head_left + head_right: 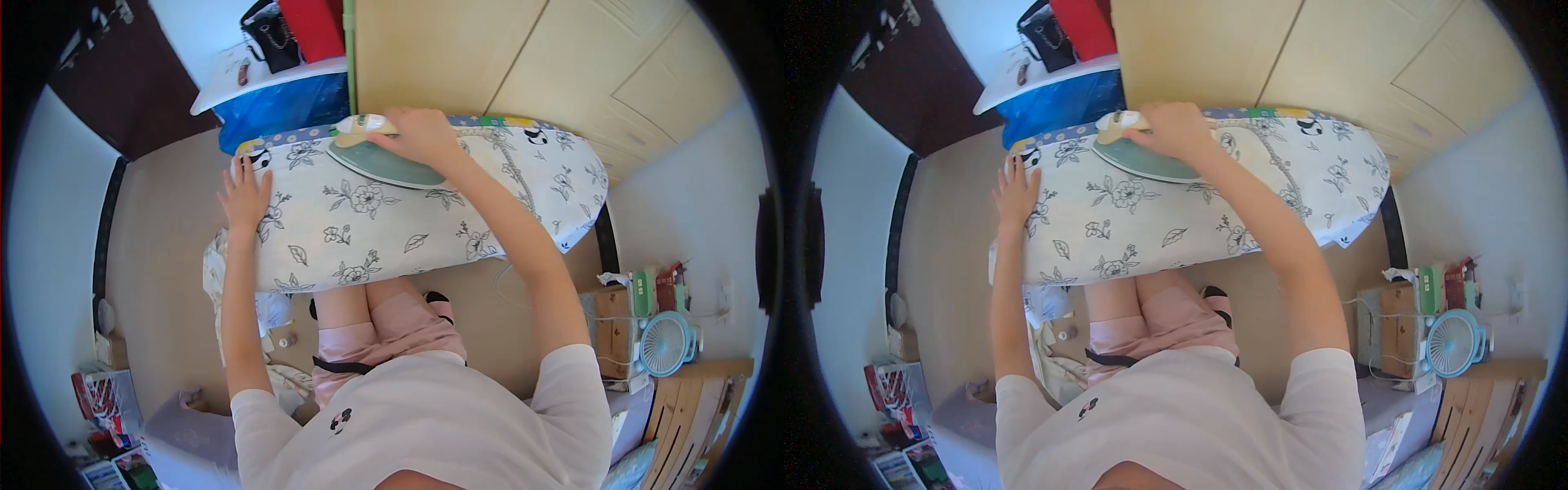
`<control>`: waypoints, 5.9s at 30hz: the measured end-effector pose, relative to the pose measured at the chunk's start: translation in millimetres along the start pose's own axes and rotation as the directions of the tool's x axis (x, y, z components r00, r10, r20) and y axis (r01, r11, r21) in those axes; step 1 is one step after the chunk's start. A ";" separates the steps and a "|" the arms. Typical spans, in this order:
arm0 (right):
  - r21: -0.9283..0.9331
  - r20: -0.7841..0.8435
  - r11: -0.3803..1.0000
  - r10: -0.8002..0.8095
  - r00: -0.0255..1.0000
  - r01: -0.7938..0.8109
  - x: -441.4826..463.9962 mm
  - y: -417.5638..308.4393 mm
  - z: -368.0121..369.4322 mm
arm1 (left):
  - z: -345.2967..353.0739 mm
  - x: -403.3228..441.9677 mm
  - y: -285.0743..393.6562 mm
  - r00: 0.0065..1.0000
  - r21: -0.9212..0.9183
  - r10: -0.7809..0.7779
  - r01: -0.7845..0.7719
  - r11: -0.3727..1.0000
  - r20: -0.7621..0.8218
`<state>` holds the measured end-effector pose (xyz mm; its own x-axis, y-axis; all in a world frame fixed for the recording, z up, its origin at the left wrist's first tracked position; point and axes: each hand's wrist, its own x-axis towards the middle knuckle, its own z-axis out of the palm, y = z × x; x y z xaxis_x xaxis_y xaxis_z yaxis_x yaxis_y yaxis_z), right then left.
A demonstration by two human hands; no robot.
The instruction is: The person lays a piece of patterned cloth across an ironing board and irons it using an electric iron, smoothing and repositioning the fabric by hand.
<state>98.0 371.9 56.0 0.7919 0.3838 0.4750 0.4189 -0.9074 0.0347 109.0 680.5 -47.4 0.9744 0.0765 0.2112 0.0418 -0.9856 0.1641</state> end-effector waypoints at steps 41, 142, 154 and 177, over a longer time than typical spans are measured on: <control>-0.038 0.053 0.977 -0.208 0.977 0.210 8.0 -9.6 2.8 | 13.5 4.7 -12.4 0.998 -0.148 -0.011 0.001 0.989 -0.067; 0.635 0.772 -0.309 0.262 0.579 -0.708 58.0 -65.3 18.3 | 9.8 2.9 -12.2 0.991 -0.091 -0.107 0.100 0.991 -0.076; -0.067 0.239 0.863 0.501 0.832 -0.501 -100.0 144.1 27.5 | -32.8 6.0 -5.3 0.974 -0.477 0.127 -0.204 0.855 -0.189; -0.248 0.168 0.832 0.541 0.824 -0.496 -147.8 190.9 13.3 | -77.9 -13.2 131.9 0.876 -0.940 0.343 0.302 0.157 0.339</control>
<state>66.8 144.2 -19.3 0.9539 -0.1457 0.2624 -0.1540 -0.9880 0.0111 84.5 561.2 46.5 0.9428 -0.3222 -0.0852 0.0936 0.0105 0.9956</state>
